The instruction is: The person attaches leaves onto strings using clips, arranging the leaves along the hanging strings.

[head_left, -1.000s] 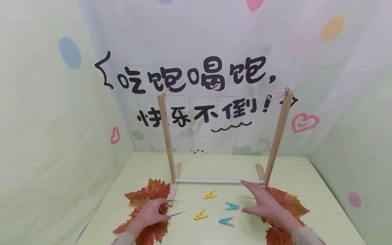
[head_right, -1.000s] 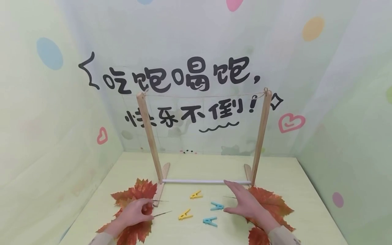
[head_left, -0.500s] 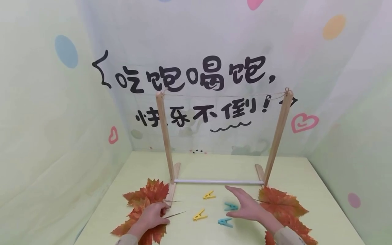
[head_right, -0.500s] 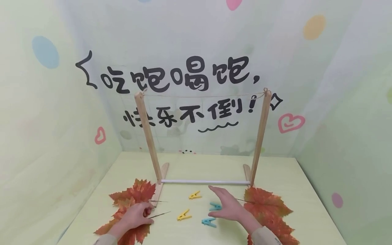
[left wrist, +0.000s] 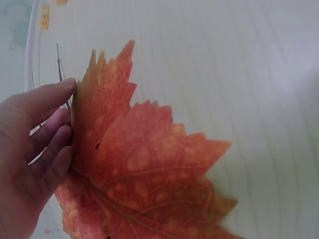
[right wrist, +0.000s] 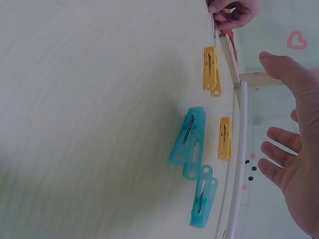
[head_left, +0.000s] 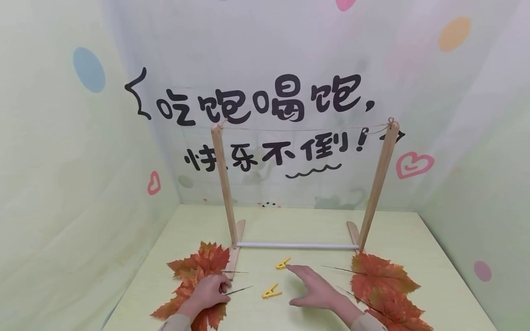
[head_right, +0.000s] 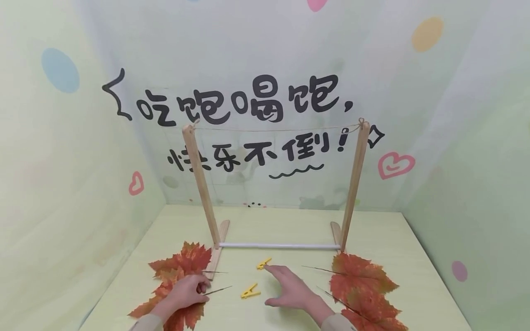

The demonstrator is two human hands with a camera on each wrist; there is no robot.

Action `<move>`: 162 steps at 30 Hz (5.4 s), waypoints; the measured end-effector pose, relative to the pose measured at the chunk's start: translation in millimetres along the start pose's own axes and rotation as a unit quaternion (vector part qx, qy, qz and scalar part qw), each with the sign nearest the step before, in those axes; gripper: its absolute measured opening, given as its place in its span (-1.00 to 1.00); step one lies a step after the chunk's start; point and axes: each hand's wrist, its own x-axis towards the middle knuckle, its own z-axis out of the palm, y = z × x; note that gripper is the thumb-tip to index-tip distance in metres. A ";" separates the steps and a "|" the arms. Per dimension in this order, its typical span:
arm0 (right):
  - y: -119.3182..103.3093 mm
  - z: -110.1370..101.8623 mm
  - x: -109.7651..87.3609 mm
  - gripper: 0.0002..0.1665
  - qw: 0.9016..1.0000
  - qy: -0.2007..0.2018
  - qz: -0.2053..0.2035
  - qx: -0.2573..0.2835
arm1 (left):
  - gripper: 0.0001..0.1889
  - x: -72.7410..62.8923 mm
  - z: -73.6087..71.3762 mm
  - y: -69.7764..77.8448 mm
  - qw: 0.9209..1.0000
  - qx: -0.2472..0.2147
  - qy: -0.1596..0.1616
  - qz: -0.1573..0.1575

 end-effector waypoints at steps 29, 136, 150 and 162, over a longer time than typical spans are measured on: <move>-1.8 34.1 40.8 -0.18 0.995 -0.069 0.019 -0.068 | -0.94 1.2 -13.7 14.1 1.000 -0.015 -0.009 0.008; -81.3 -238.7 136.3 -0.70 0.965 0.046 -0.139 -0.217 | -0.86 107.9 -174.1 146.5 0.936 -0.202 0.276 0.087; -134.1 -266.7 152.0 -0.69 0.971 0.077 -0.101 -0.205 | -0.86 103.6 -196.6 160.1 0.904 -0.226 0.349 0.096; -146.2 -274.8 158.9 -0.69 0.967 0.134 -0.125 -0.179 | -0.86 107.0 -208.2 188.8 0.864 -0.245 0.426 0.110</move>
